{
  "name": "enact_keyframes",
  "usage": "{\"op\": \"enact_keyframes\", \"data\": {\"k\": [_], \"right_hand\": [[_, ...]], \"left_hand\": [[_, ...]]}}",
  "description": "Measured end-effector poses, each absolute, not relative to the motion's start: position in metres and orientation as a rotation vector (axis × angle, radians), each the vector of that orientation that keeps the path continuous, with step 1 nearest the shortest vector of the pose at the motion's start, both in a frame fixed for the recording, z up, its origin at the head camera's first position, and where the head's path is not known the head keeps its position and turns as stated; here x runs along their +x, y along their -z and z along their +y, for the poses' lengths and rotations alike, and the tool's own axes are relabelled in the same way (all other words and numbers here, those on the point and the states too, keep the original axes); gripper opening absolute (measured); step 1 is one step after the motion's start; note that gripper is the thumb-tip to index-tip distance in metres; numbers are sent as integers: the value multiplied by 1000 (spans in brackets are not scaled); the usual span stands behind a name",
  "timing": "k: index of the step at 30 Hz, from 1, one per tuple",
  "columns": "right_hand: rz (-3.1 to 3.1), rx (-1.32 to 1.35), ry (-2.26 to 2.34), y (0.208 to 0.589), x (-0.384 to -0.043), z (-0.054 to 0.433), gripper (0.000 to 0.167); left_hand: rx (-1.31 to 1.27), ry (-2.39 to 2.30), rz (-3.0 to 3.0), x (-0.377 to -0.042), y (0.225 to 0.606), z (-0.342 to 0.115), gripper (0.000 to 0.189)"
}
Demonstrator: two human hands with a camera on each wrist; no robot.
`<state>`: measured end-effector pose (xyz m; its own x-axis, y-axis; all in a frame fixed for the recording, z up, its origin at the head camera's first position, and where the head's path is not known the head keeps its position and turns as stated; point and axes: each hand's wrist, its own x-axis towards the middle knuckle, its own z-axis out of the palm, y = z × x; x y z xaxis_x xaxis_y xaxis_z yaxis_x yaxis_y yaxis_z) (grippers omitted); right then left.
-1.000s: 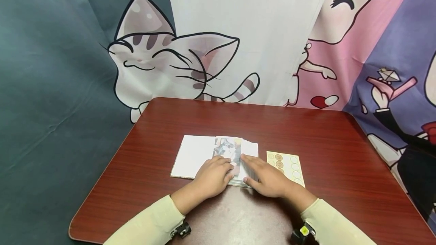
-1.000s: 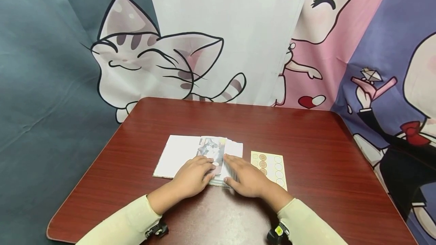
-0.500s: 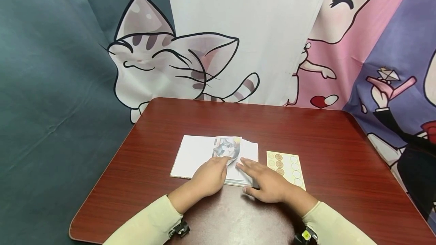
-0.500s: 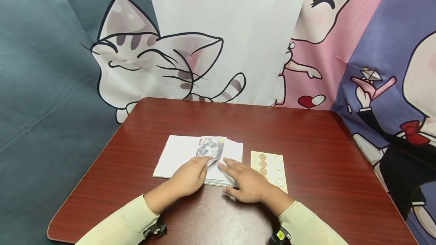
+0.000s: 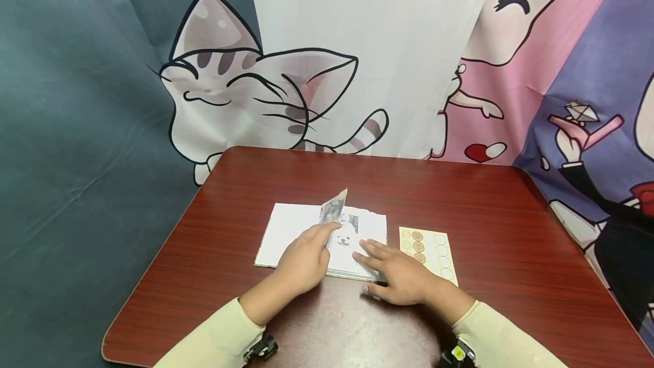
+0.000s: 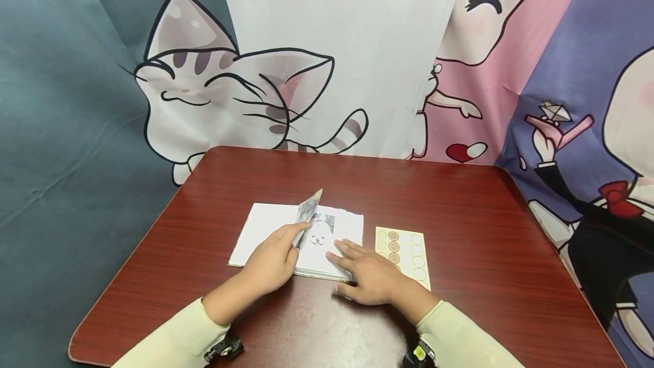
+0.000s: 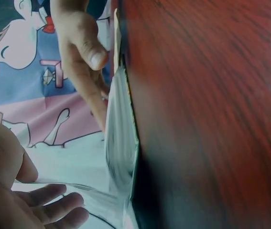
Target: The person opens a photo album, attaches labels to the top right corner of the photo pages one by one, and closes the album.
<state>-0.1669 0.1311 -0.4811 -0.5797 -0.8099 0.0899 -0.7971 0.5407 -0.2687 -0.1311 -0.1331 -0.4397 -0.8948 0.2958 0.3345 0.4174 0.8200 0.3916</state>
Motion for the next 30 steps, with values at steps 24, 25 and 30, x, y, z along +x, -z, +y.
{"op": "enact_keyframes", "data": {"k": [24,25,30], "right_hand": [[2701,-1391,382,478,-167,131,71],[2702,-1389,381,478,-167,131,71],[2703,-1392,386,477,-167,131,71]], "left_hand": [[33,350,-2849,-127,434,-186,31],[49,344,-2874,-127,435,-187,32],[102,318,-2986,-130,440,-191,34]]}}
